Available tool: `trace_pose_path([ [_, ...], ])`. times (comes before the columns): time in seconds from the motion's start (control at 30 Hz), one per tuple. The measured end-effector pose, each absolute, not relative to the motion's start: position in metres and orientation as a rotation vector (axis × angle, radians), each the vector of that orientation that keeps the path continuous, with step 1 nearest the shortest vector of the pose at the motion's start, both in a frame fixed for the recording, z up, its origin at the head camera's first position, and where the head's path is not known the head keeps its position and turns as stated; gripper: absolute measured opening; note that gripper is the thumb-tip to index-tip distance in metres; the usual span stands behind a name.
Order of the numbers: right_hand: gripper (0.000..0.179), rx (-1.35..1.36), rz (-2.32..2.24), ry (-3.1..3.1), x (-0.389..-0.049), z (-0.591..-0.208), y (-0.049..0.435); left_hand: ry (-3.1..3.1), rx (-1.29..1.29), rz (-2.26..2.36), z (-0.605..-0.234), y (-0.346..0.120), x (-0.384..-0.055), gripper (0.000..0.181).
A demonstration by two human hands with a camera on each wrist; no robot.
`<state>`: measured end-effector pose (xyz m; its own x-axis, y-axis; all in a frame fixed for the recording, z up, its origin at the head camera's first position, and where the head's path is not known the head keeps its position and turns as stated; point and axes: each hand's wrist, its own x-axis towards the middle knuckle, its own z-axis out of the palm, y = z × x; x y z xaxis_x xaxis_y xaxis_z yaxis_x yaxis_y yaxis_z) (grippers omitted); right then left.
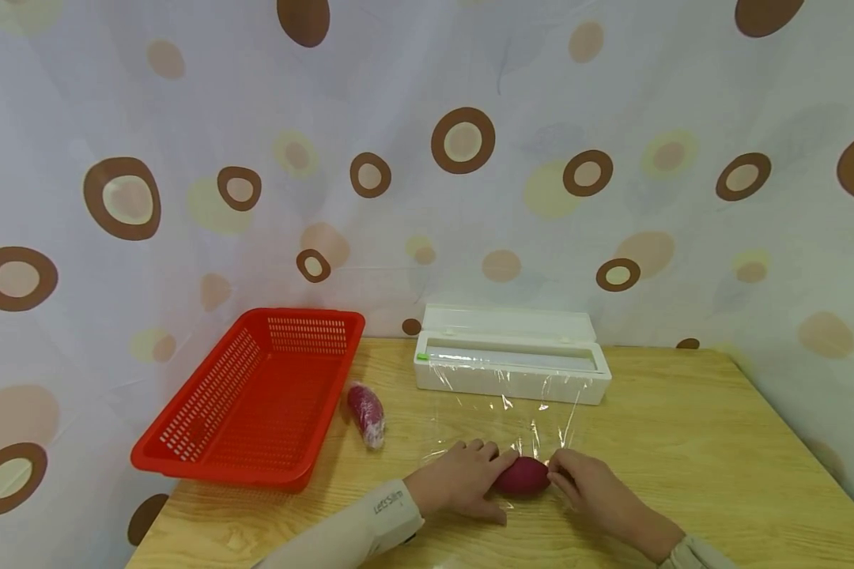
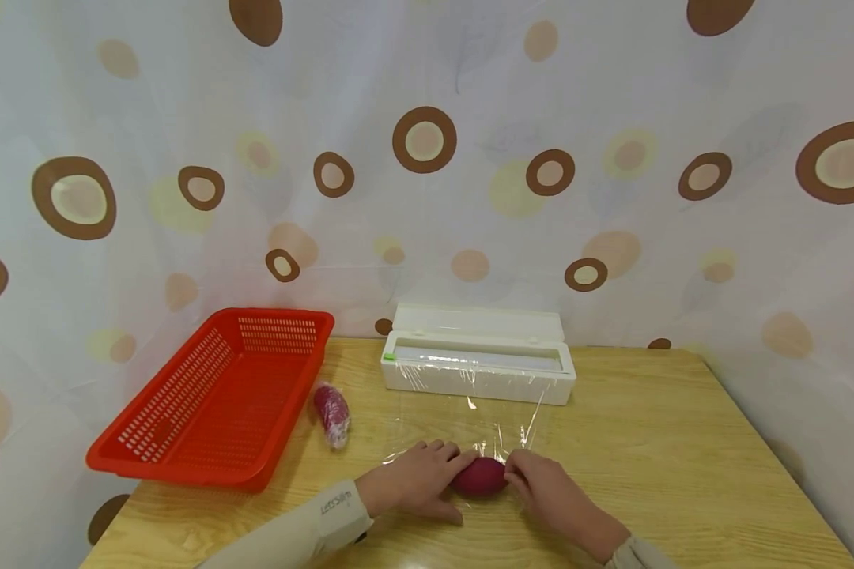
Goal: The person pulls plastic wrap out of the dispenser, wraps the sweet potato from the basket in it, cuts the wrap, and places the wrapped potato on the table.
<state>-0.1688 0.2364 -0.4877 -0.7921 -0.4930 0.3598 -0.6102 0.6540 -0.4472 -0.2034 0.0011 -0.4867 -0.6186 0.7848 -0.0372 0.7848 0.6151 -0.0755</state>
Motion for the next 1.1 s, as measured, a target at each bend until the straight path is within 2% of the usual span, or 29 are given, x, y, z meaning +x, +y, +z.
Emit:
trace_pose_path([
  [0.13, 0.013, 0.872, 0.823, -2.714, -0.1700, -0.4864, 0.2367, 2.843, 1.378, -0.182, -0.4858, 0.0015, -0.2037, 0.084],
  [0.43, 0.020, 1.208, 0.506, -2.708, -0.1668, -0.4953, 0.2380, 2.891, 1.384, -0.226, -0.4848, 0.0017, -0.2037, 0.068],
  [0.53, 0.025, 1.236, 0.473, -2.660, -0.1671, -0.4959, 0.2361, 2.899, 1.383, -0.241, -0.4833, 0.0027, -0.2036, 0.064],
  [0.73, 0.021, 1.125, 0.496, -2.672, -0.1666, -0.4899, 0.2338, 2.893, 1.369, -0.257, -0.4842, 0.0048, -0.2034, 0.064],
  [0.97, 0.028, 0.986, 0.511, -2.560, -0.1698, -0.4913, 0.2311, 2.906, 1.389, -0.266, -0.4885, 0.0059, -0.2028, 0.079],
  [1.1, 0.032, 0.902, 0.565, -2.566, -0.1744, -0.4937, 0.2293, 2.964, 1.406, -0.388, -0.4899, 0.0085, -0.2026, 0.071],
])
